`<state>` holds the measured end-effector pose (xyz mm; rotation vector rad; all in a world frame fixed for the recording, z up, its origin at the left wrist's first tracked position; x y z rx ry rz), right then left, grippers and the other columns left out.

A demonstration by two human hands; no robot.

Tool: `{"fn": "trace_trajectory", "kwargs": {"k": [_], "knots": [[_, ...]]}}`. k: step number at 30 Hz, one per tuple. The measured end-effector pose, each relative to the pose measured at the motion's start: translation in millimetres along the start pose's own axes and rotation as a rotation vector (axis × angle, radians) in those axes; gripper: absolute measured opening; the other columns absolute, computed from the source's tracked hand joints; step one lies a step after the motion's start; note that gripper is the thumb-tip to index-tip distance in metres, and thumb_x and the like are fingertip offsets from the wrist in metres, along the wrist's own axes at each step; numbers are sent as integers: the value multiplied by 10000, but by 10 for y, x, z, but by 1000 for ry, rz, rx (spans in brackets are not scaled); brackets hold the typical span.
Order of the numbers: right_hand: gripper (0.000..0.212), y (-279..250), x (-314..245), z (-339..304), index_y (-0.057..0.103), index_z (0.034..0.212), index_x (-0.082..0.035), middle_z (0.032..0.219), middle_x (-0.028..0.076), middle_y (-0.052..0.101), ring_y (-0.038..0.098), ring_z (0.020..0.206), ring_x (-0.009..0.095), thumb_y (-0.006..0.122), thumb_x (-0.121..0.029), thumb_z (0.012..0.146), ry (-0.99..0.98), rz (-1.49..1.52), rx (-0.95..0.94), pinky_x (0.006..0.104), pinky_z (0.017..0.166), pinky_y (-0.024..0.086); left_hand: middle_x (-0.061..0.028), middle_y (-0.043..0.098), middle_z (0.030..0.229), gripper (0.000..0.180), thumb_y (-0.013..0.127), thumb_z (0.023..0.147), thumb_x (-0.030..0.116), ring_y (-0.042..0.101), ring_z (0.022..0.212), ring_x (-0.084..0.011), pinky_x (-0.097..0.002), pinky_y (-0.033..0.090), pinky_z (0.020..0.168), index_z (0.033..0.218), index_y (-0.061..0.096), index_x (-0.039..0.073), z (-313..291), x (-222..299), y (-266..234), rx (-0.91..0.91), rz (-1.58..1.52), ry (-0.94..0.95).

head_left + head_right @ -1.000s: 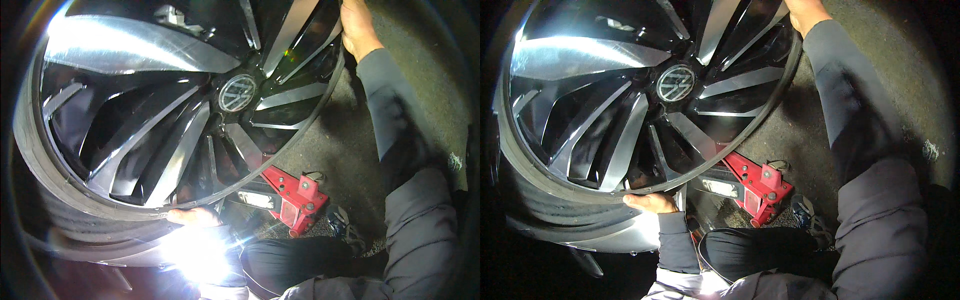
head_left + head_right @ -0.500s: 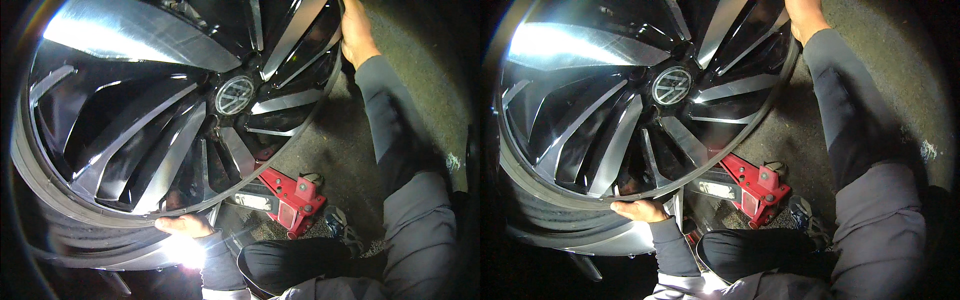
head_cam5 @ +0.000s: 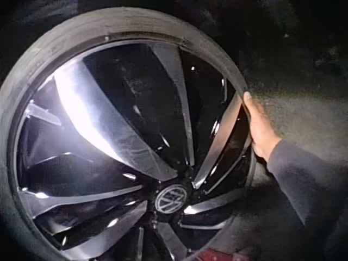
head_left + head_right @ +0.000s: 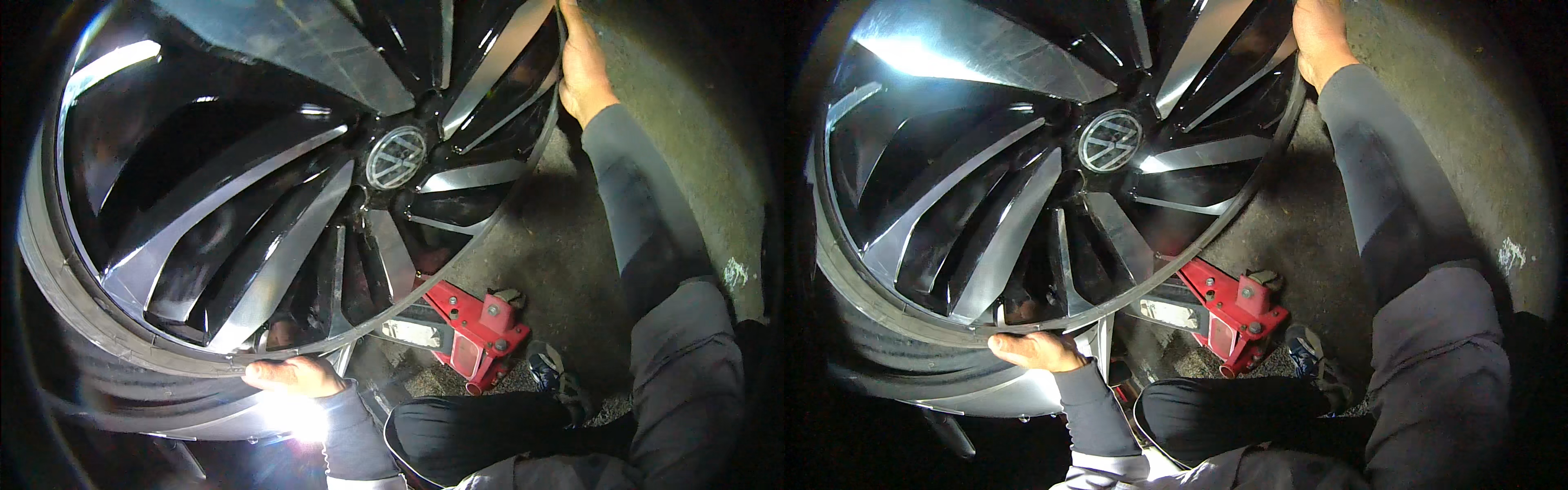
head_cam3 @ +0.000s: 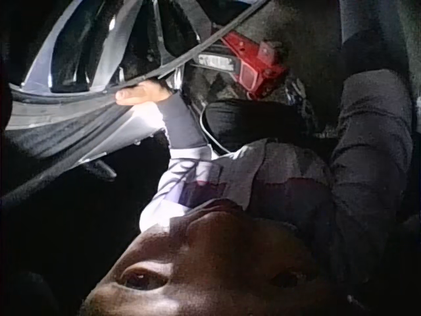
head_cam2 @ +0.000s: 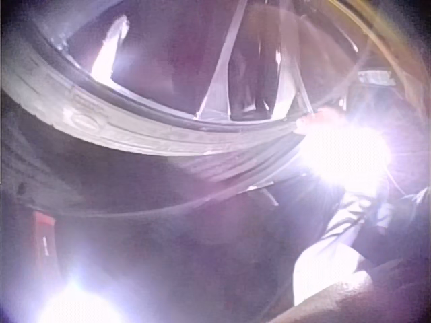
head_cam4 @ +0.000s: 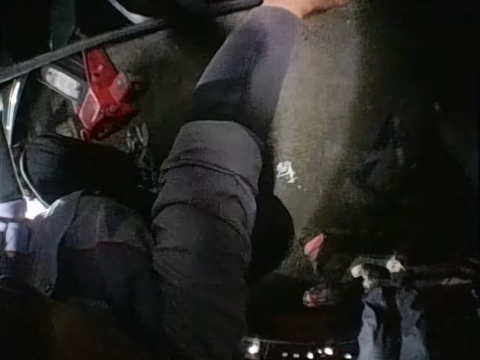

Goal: The person removes a car wheel by loosening and removing lug nuts, lifts the wheel off the hub, and sets it aside. They then mount a replacement wheel, insert and tighten the lug nuts with an impact wrench, and finish by hand-tightening the center cap.

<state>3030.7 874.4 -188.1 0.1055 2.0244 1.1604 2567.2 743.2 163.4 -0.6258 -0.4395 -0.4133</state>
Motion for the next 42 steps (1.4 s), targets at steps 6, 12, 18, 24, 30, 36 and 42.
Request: {"fn": "trace_trajectory", "kwargs": {"k": [6, 12, 18, 24, 30, 36, 42], "knots": [[700, -156, 322, -30, 457, 1524, -67, 1545, 83, 490, 494, 1349, 223, 541, -560, 1034, 142, 45, -38, 383, 1140, 384, -185, 579, 1176, 572, 405, 1087, 534, 661, 984, -253, -379, 621, 827, 1223, 450, -20, 234, 270, 112, -121, -43, 113], [846, -411, 624, -393, 381, 1553, -21, 1597, 121, 416, 404, 1447, 266, 554, -633, 996, 266, 18, 219, 392, 1206, 308, -175, 609, 1123, 517, 463, 1087, 469, 641, 951, -193, -323, 588, 834, 1198, 507, -34, 575, 786, 193, -93, 104, 365], [904, -480, 911, -595, 328, 1589, -37, 1635, 112, 365, 368, 1479, 264, 528, -679, 985, 370, 91, 255, 394, 1231, 268, -125, 625, 1140, 481, 419, 1112, 425, 613, 1024, -177, -324, 541, 937, 1163, 561, -32, 749, 1065, 334, -169, 62, 414], [843, -419, 917, -657, 341, 1577, -49, 1634, 104, 363, 366, 1481, 272, 451, -671, 1018, 342, 77, 143, 417, 1248, 274, -90, 605, 1095, 492, 502, 1082, 467, 564, 993, -156, -331, 465, 954, 1170, 567, -12, 801, 1106, 237, -94, 188, 446], [830, -389, 877, -685, 317, 1585, -47, 1639, 123, 344, 335, 1500, 297, 414, -661, 1035, 313, 28, 117, 446, 1261, 264, -77, 593, 1069, 513, 571, 1048, 490, 573, 931, -148, -287, 463, 851, 1179, 574, -6, 766, 1125, 267, -96, 110, 376], [818, -382, 895, -760, 340, 1579, -51, 1644, 134, 338, 333, 1503, 294, 408, -659, 1037, 351, 27, 143, 443, 1261, 262, -83, 560, 981, 600, 536, 1048, 561, 526, 909, -150, -288, 434, 885, 1121, 564, -34, 746, 1228, 314, -157, 167, 479], [1001, -454, 1030, -746, 128, 1638, -30, 1706, 150, 166, 198, 1559, 297, 404, -742, 991, 389, -60, 113, 454, 1275, 200, -77, 609, 1068, 471, 517, 1097, 413, 536, 972, -125, -259, 392, 974, 1111, 592, -52, 731, 1264, 386, -258, 94, 469]]}}
Point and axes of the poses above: each hand's wrist, its own z-axis towards the middle knuckle, its own y-axis out of the palm, x = y × z, the point moved 9 cm from there along z, towards the middle knuckle
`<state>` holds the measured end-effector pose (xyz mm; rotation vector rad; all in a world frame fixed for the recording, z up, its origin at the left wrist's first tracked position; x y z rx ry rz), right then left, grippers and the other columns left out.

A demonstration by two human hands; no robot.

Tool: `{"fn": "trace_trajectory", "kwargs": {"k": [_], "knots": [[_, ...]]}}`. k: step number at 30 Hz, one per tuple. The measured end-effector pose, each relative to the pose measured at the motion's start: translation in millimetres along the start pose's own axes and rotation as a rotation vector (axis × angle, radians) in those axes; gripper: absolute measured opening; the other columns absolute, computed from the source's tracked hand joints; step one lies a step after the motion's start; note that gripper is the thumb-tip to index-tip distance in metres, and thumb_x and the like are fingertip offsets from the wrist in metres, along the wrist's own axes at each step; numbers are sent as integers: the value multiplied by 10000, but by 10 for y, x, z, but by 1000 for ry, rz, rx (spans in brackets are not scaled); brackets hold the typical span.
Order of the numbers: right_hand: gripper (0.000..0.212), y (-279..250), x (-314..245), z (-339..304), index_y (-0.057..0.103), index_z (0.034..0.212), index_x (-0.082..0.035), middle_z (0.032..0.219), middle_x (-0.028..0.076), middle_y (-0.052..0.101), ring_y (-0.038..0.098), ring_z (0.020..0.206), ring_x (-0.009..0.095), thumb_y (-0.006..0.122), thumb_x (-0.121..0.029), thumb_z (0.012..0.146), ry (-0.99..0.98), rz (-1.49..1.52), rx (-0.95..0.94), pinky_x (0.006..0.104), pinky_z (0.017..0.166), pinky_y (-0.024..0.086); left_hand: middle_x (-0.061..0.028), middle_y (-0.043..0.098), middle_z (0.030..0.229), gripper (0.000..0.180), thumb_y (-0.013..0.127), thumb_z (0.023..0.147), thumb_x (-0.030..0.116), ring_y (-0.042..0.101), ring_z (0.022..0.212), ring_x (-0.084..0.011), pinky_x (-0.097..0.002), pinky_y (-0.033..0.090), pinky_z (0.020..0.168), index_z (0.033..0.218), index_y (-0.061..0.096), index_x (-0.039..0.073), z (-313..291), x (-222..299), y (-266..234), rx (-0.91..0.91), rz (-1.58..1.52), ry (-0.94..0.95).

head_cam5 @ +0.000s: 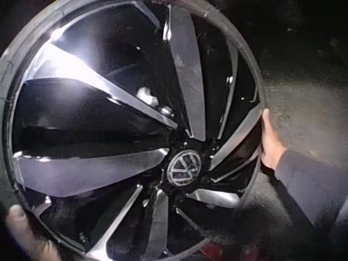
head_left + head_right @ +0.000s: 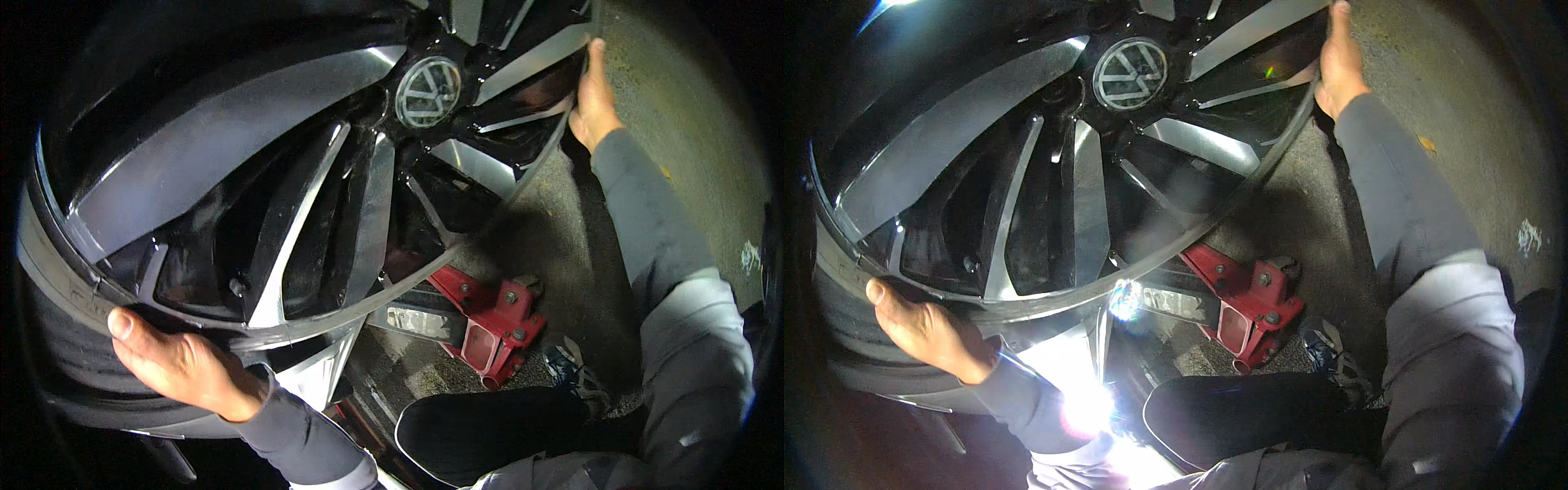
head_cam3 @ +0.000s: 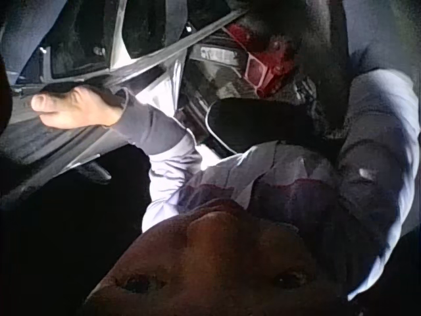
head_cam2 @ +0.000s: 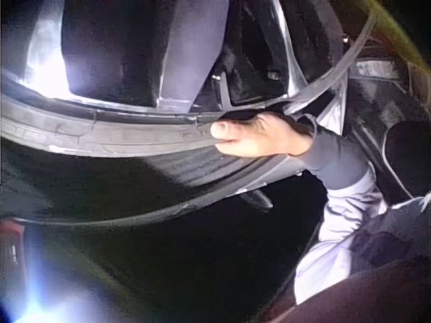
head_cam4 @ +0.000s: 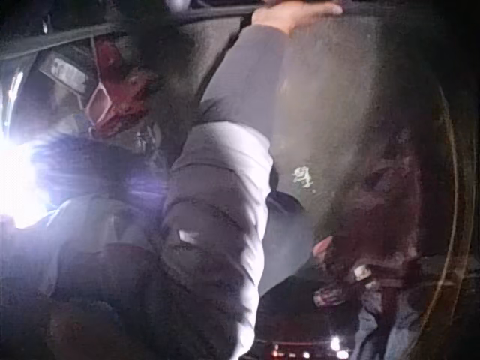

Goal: The person removes a car wheel by loosening and removing lug nuts, lifts the wheel off the hub, and sets it aside. They then mount a replacement wheel, insert and tighten the lug nuts with an impact wrench, and finish by hand-tightening the center cap.

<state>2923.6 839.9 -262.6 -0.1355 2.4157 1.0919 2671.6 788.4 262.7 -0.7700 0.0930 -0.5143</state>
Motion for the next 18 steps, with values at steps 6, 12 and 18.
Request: {"fn": "trace_trajectory", "kwargs": {"k": [6, 12, 18], "knots": [[965, -107, 98, 21, 188, 1631, -28, 1698, 151, 206, 243, 1547, 294, 419, -720, 999, -56, 119, -47, 450, 1272, 202, -98, 624, 968, 509, 559, 1078, 423, 566, 877, -121, -226, 451, 842, 1065, 578, -86, 220, 177, -40, 52, 261, 113], [1012, -215, 350, 68, 165, 1636, -30, 1705, 151, 177, 197, 1563, 288, 453, -741, 976, 6, 94, 56, 433, 1272, 176, -112, 568, 1135, 307, 499, 1065, 138, 539, 1088, -183, -289, 379, 1031, 1289, 561, -63, 357, 226, -91, 51, 289, 138], [1003, -256, 401, 257, 208, 1628, -35, 1686, 142, 240, 250, 1542, 271, 475, -741, 968, -3, 136, -12, 417, 1268, 195, -132, 551, 940, 524, 492, 1102, 421, 484, 880, -206, -299, 418, 893, 1040, 591, -90, 246, 236, -115, 112, 382, 252]]}}
Point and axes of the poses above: each hand's wrist, its own z-axis towards the middle knuckle, its own y-axis out of the palm, x = y × z, the point moved 9 cm from there along z, towards the middle knuckle
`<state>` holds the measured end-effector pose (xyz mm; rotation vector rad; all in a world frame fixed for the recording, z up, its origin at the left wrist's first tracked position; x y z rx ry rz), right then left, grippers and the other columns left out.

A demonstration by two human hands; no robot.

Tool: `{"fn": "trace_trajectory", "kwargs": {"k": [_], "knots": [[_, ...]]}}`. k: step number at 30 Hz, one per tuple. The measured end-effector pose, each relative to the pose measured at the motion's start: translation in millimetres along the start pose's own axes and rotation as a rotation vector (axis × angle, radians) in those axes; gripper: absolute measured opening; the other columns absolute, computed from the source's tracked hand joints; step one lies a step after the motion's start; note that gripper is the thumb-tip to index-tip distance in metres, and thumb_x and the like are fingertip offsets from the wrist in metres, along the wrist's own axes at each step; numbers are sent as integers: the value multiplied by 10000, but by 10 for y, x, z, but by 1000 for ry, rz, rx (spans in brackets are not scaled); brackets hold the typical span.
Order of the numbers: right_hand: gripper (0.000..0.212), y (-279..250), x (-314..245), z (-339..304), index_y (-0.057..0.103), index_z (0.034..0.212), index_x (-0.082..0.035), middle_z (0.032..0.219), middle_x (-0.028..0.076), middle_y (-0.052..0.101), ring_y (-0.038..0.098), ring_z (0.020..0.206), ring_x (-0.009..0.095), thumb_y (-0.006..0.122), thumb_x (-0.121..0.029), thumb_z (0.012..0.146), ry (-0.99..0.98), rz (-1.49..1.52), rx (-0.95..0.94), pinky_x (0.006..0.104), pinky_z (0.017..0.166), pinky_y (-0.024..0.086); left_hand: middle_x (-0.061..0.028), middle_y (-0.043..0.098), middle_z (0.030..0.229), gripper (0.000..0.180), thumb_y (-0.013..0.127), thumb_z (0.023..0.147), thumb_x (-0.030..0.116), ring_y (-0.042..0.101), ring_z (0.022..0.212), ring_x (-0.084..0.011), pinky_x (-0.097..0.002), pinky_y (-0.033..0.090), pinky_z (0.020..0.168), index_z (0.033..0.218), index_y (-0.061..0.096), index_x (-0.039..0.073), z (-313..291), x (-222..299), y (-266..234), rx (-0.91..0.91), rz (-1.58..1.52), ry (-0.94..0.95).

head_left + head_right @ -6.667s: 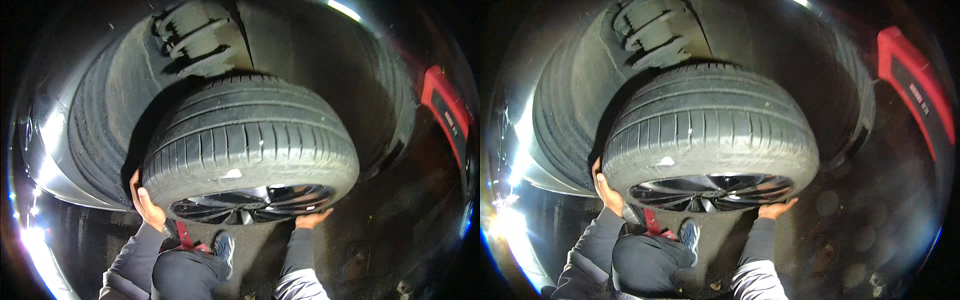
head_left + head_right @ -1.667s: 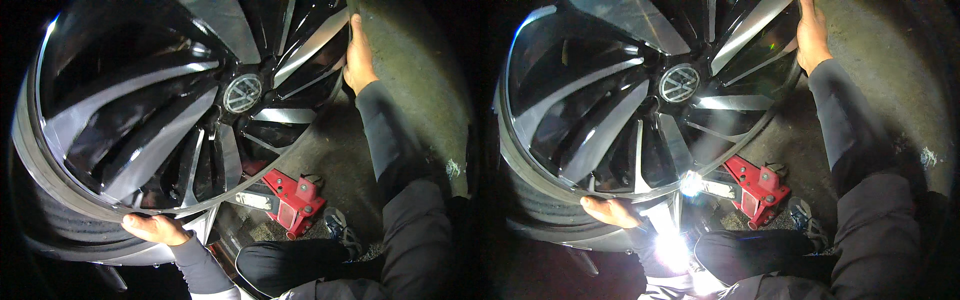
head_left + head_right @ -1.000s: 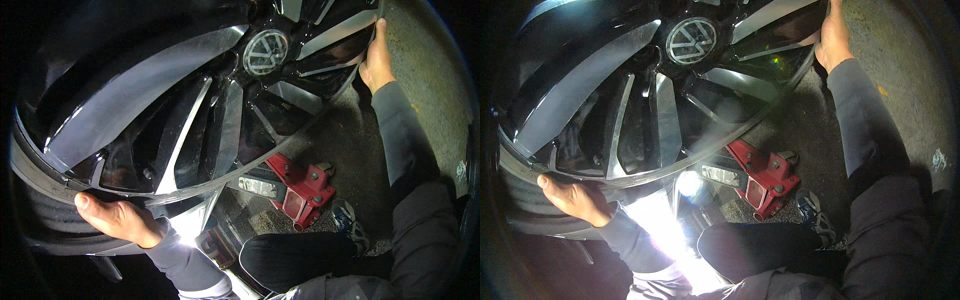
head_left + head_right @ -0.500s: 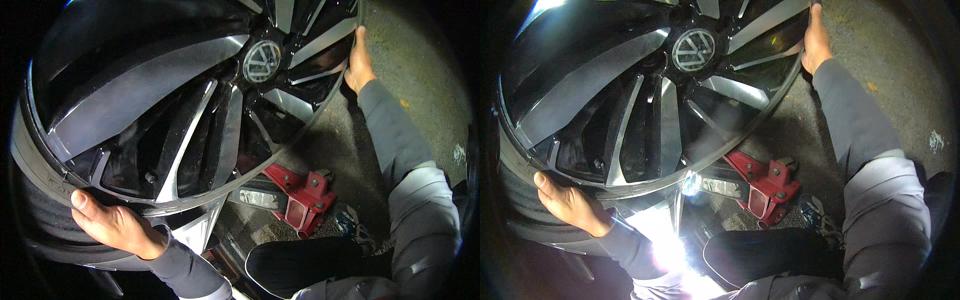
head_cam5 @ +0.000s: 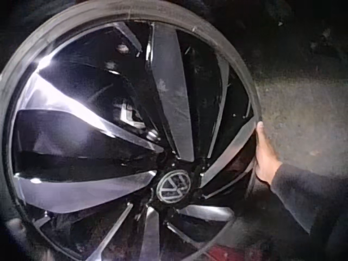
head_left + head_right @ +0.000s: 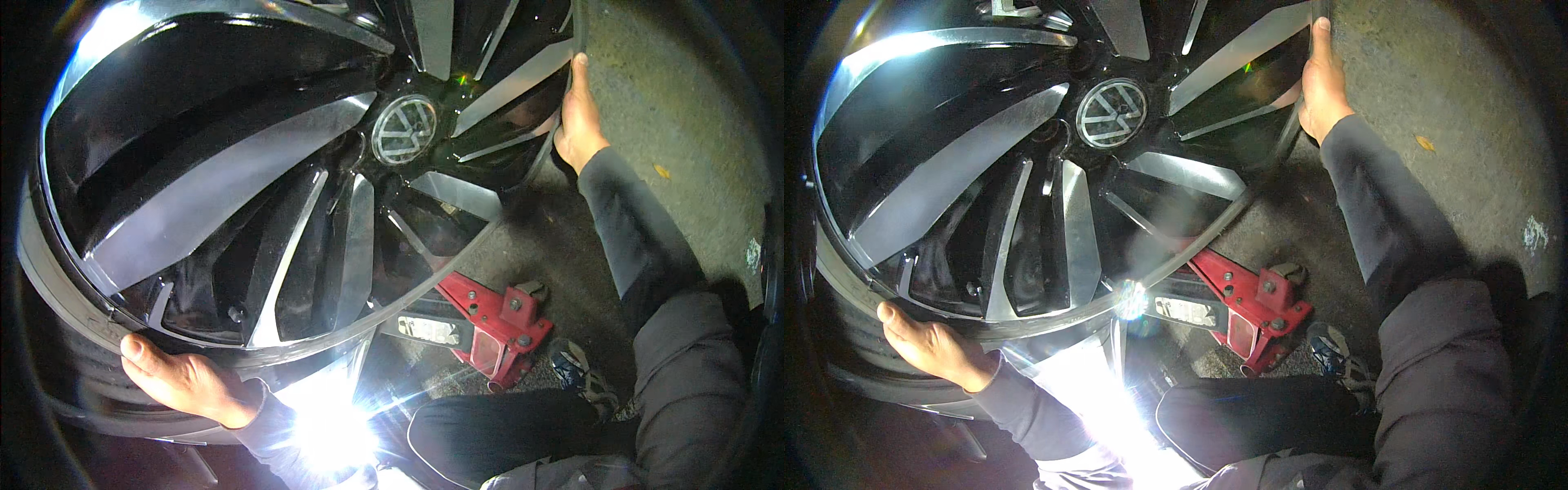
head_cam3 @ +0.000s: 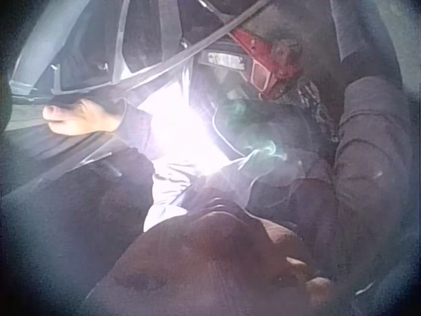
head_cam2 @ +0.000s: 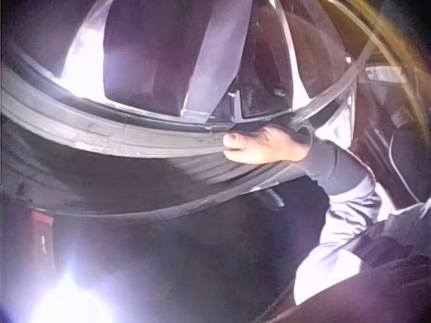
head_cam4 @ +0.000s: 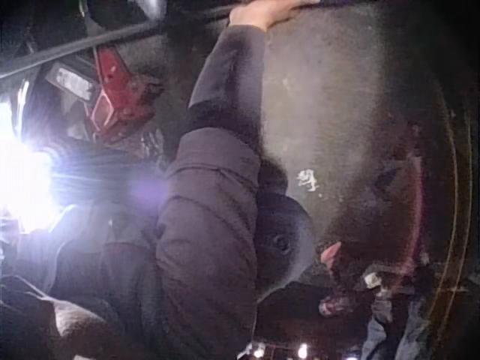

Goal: The person removes a car wheel by loosening and removing lug nuts, lifts the wheel off the hub, and sets it aside. They then mount a replacement wheel, insert and tighten the lug nuts with an impact wrench, and finish by hand-tightening the center cap.

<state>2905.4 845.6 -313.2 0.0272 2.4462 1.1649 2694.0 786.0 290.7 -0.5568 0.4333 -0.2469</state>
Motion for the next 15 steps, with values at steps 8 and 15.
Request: {"fn": "trace_trajectory", "kwargs": {"k": [8, 15], "knots": [[964, 69, -43, -34, 252, 1606, -22, 1662, 134, 297, 333, 1500, 287, 473, -721, 980, -22, 25, -38, 435, 1257, 252, -44, 481, 867, 451, 510, 1105, 383, 421, 799, -138, -261, 393, 797, 951, 563, -38, -12, 129, 29, -19, -34, 34], [924, 13, -31, -63, 279, 1605, -53, 1650, 132, 319, 342, 1495, 293, 463, -713, 985, 60, 11, -19, 439, 1252, 274, -27, 439, 839, 452, 516, 1103, 383, 375, 777, -124, -256, 363, 735, 918, 549, -28, -32, 59, 9, -24, -69, -54]]}}
Point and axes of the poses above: each hand's wrist, its own z-axis towards the middle knuckle, its own y-axis out of the palm, x = y × z, the point moved 9 cm from there along z, towards the middle knuckle
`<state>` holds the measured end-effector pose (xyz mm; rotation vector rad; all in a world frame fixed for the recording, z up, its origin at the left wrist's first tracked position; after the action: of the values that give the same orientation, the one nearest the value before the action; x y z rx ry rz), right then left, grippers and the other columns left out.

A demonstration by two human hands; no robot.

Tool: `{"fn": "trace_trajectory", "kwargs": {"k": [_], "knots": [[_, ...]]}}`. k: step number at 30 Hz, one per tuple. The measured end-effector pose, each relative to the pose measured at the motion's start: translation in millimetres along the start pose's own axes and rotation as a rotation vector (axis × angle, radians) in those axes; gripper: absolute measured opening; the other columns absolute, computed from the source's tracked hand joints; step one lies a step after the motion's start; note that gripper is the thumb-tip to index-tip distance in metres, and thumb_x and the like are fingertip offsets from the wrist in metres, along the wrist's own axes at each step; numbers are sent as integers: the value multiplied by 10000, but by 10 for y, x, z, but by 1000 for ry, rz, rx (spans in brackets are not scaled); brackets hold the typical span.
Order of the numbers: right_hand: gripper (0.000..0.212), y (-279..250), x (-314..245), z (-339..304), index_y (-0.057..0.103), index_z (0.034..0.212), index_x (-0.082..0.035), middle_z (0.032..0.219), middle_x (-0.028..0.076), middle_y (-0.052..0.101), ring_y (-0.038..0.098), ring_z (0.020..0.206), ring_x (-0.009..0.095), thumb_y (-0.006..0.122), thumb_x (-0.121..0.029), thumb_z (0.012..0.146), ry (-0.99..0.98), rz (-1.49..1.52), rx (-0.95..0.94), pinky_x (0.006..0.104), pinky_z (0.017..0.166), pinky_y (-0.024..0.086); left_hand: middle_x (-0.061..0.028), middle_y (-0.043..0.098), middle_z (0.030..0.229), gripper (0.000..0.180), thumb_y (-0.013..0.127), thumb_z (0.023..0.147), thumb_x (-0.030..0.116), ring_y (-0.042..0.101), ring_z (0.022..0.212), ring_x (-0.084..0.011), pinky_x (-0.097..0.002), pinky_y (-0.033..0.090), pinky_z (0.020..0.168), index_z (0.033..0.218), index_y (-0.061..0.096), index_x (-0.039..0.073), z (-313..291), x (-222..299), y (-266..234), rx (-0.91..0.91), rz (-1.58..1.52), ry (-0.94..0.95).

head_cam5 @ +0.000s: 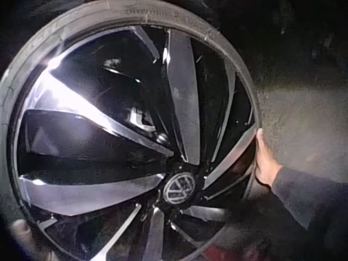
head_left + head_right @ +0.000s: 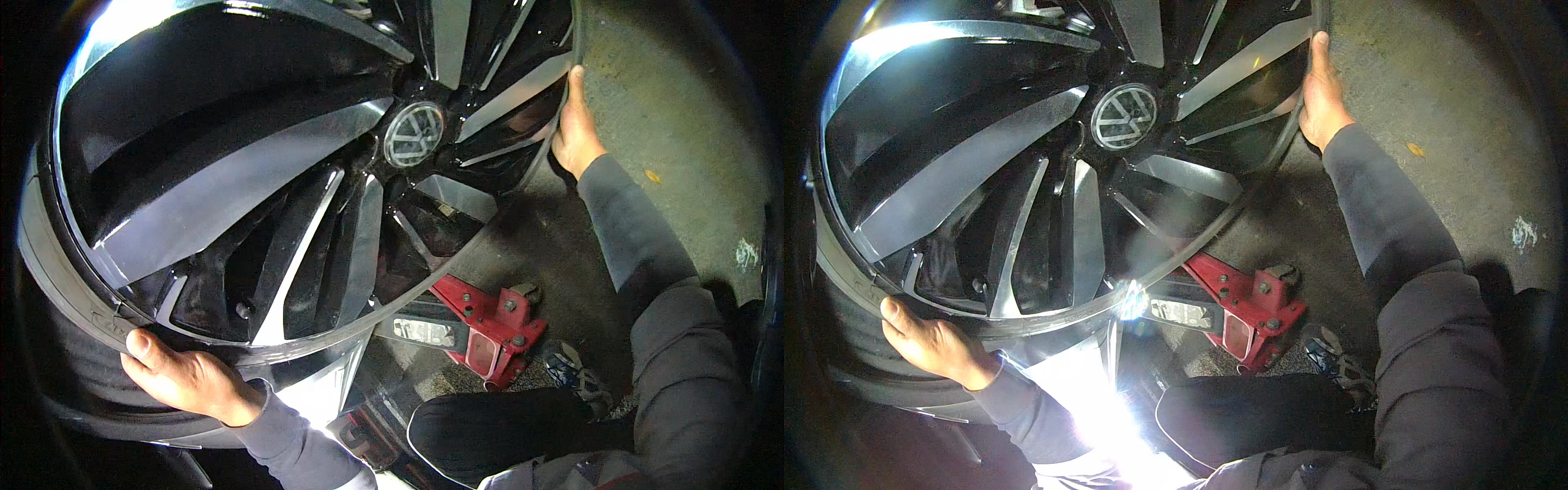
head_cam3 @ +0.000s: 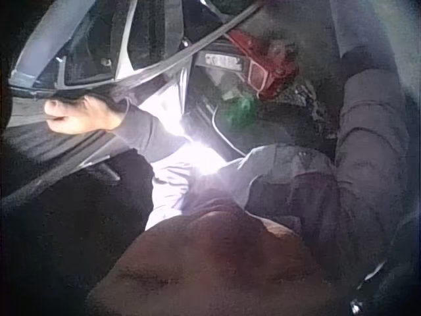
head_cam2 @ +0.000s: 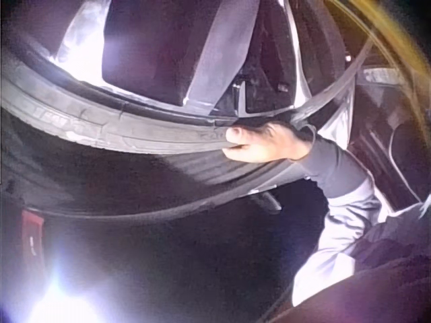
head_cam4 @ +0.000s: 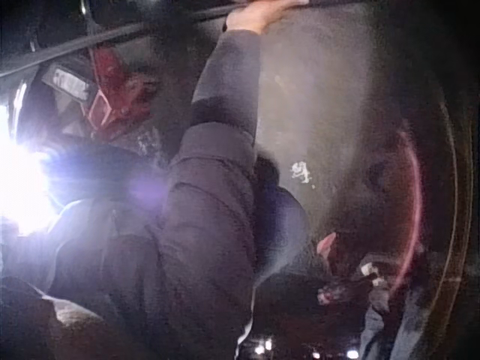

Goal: The person removes a car wheel by loosening and removing lug nuts, lifts the wheel off the hub, and sets it aside. They then mount a replacement wheel, insert and tighten the lug nuts with an impact wrench, and finish by hand-tightening the center cap.

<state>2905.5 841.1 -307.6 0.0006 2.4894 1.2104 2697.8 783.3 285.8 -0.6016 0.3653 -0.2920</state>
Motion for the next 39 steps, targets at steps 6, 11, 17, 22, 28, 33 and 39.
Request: {"fn": "trace_trajectory", "kwargs": {"k": [6, 11, 17, 22, 28, 33, 39], "knots": [[885, -88, 29, 118, 312, 1593, -60, 1628, 129, 361, 376, 1473, 278, 468, -693, 994, -24, -15, -10, 433, 1240, 303, -102, 482, 859, 570, 491, 1089, 484, 425, 806, -181, -280, 396, 795, 1033, 536, -82, -19, -2, 10, -26, 75, -34], [897, -54, -1, 152, 320, 1592, -69, 1625, 124, 371, 401, 1458, 280, 460, -715, 985, -1, -18, -97, 447, 1225, 329, -124, 485, 886, 559, 484, 1098, 460, 433, 829, -197, -297, 410, 821, 1045, 530, -94, -44, -24, -2, -21, 41, 8], [908, 39, -44, -1, 323, 1590, -62, 1629, 129, 368, 398, 1464, 293, 455, -724, 983, 79, 14, -91, 469, 1227, 317, -117, 559, 987, 592, 563, 1059, 489, 501, 913, -182, -292, 427, 878, 1116, 546, -100, -55, -185, -18, -31, -19, -113], [926, 114, -60, -103, 299, 1605, -64, 1644, 124, 353, 384, 1477, 297, 424, -739, 983, 162, 32, -71, 477, 1244, 275, -224, 594, 1207, 741, 612, 1008, 544, 565, 1084, -290, -389, 421, 1010, 1347, 516, -108, -73, -129, -40, 19, 34, -156], [872, 151, -53, -77, 359, 1572, -102, 1598, 118, 423, 465, 1406, 324, 445, -735, 978, 108, 127, -116, 519, 1171, 383, -223, 558, 1334, 328, 538, 1021, 131, 567, 1197, -281, -409, 433, 1067, 1243, 574, -108, -393, 535, -410, 152, 129, 207], [934, 125, -5, -46, 281, 1612, -115, 1652, 102, 336, 358, 1490, 283, 480, -753, 959, 105, 108, -155, 456, 1211, 297, -74, 677, 974, 229, 586, 1014, 189, 648, 821, -193, -331, 541, 733, 1126, 686, 16, -2145, 1285, 1278, -1053, -698, -377], [917, -19, 39, 90, 300, 1605, -81, 1652, 100, 342, 371, 1480, 301, 431, -741, 981, 67, 91, -78, 473, 1228, 291, -82, 714, 1042, 275, 566, 1036, 239, 681, 856, -175, -311, 537, 711, 1203, 605, 23, -3305, 1572, 2694, -1230, -1291, -1546]]}}
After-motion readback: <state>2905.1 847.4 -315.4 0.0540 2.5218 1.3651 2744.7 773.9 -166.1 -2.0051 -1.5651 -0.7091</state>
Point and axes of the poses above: each hand's wrist, its own z-axis towards the middle knuckle, its own y-axis out of the palm, x = y × z, the point moved 9 cm from there along z, towards the middle knuckle
